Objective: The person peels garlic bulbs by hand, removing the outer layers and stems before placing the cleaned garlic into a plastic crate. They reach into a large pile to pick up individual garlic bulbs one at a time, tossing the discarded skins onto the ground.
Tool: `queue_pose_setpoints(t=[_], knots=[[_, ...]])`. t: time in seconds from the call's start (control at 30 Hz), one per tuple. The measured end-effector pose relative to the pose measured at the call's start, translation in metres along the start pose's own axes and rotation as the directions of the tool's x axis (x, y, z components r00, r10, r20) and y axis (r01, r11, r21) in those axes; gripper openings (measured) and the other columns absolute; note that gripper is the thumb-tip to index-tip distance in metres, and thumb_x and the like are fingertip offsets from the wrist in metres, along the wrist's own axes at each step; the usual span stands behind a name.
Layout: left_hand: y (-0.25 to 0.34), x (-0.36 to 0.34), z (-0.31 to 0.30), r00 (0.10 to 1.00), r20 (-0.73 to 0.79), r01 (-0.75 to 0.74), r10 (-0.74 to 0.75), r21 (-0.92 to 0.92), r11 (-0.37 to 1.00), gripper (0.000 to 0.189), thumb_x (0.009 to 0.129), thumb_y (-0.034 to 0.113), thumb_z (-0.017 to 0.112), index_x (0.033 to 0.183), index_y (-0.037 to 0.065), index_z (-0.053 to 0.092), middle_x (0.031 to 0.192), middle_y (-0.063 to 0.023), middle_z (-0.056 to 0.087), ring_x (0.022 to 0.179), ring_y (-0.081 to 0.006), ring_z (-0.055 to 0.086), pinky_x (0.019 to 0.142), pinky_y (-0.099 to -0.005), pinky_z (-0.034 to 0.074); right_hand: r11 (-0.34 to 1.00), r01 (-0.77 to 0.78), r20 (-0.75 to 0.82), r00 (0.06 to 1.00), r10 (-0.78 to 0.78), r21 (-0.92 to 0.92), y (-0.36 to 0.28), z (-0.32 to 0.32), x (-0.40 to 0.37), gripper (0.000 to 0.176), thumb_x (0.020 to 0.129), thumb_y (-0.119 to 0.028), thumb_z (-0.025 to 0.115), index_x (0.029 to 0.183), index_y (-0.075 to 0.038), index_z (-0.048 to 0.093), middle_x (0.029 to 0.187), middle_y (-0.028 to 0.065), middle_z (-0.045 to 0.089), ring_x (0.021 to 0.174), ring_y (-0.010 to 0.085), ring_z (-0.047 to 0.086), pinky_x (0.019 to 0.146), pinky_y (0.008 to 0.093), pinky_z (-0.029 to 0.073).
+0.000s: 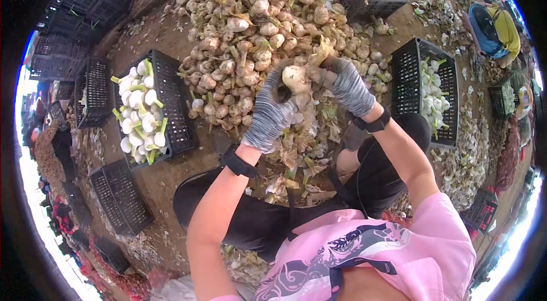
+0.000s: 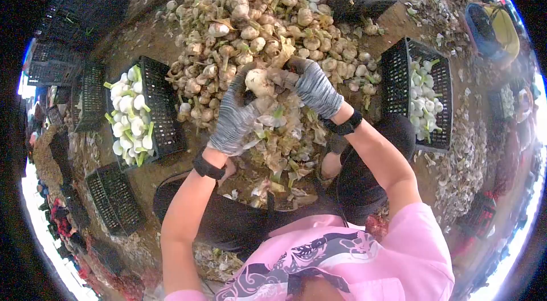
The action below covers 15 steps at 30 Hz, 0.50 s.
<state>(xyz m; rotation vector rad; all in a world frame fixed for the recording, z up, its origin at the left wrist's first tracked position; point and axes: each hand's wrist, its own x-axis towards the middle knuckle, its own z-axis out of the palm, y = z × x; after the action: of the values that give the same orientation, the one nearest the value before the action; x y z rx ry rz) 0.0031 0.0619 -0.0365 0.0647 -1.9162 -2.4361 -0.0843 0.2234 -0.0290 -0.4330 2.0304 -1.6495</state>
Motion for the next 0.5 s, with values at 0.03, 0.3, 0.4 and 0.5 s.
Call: queue_pose_setpoints(t=[0.03, 0.3, 0.4, 0.5], knots=[[0.000, 0.000, -0.001, 0.999, -0.001, 0.033, -0.033, -0.077, 0.996, 0.054, 0.076, 0.013, 0.066, 0.122, 0.006, 0.040, 0.111, -0.0066, 0.051, 0.099, -0.0155, 0.051, 0.086, -0.0281, 0.045, 0.996, -0.077, 0.022, 0.997, 0.078, -0.039, -0.007, -0.002, -0.001, 0.033, 0.078, -0.024, 0.062, 0.094, 0.005, 0.058, 0.073, 0.0031, 0.059, 0.064, 0.0067, 0.050, 0.061, 0.0237, 0.044], [-0.008, 0.010, -0.013, 0.878, -0.156, 0.361, -0.452, -0.404, 0.841, 0.056, 0.084, 0.057, 0.040, 0.108, 0.008, 0.053, 0.095, -0.0048, 0.059, 0.080, -0.0137, 0.058, 0.069, -0.0286, 0.049, 0.976, 0.143, 0.112, 0.986, -0.125, -0.162, -0.016, 0.015, -0.019, 0.027, 0.075, -0.011, 0.062, 0.097, 0.005, 0.056, 0.079, 0.0069, 0.062, 0.072, 0.0078, 0.055, 0.064, 0.0248, 0.046], [0.005, 0.014, -0.013, 0.829, -0.221, 0.408, -0.513, -0.387, 0.827, 0.052, 0.085, 0.055, 0.038, 0.103, 0.009, 0.055, 0.090, -0.0033, 0.060, 0.077, -0.0129, 0.058, 0.063, -0.0282, 0.049, 0.986, -0.070, 0.123, 0.991, 0.051, 0.154, 0.001, 0.026, -0.024, 0.026, 0.077, -0.011, 0.060, 0.099, 0.003, 0.057, 0.079, 0.0064, 0.062, 0.071, 0.0086, 0.054, 0.065, 0.0248, 0.046], [-0.041, 0.014, -0.033, 0.944, -0.305, 0.199, -0.124, 0.227, 0.953, 0.042, 0.089, 0.044, 0.040, 0.104, 0.007, 0.053, 0.090, -0.0031, 0.059, 0.079, -0.0127, 0.056, 0.067, -0.0268, 0.047, 0.968, -0.096, 0.165, 0.985, 0.058, 0.232, -0.002, 0.024, -0.021, 0.024, 0.080, -0.012, 0.056, 0.100, 0.002, 0.056, 0.086, 0.0055, 0.060, 0.074, 0.0093, 0.055, 0.067, 0.0244, 0.047]])
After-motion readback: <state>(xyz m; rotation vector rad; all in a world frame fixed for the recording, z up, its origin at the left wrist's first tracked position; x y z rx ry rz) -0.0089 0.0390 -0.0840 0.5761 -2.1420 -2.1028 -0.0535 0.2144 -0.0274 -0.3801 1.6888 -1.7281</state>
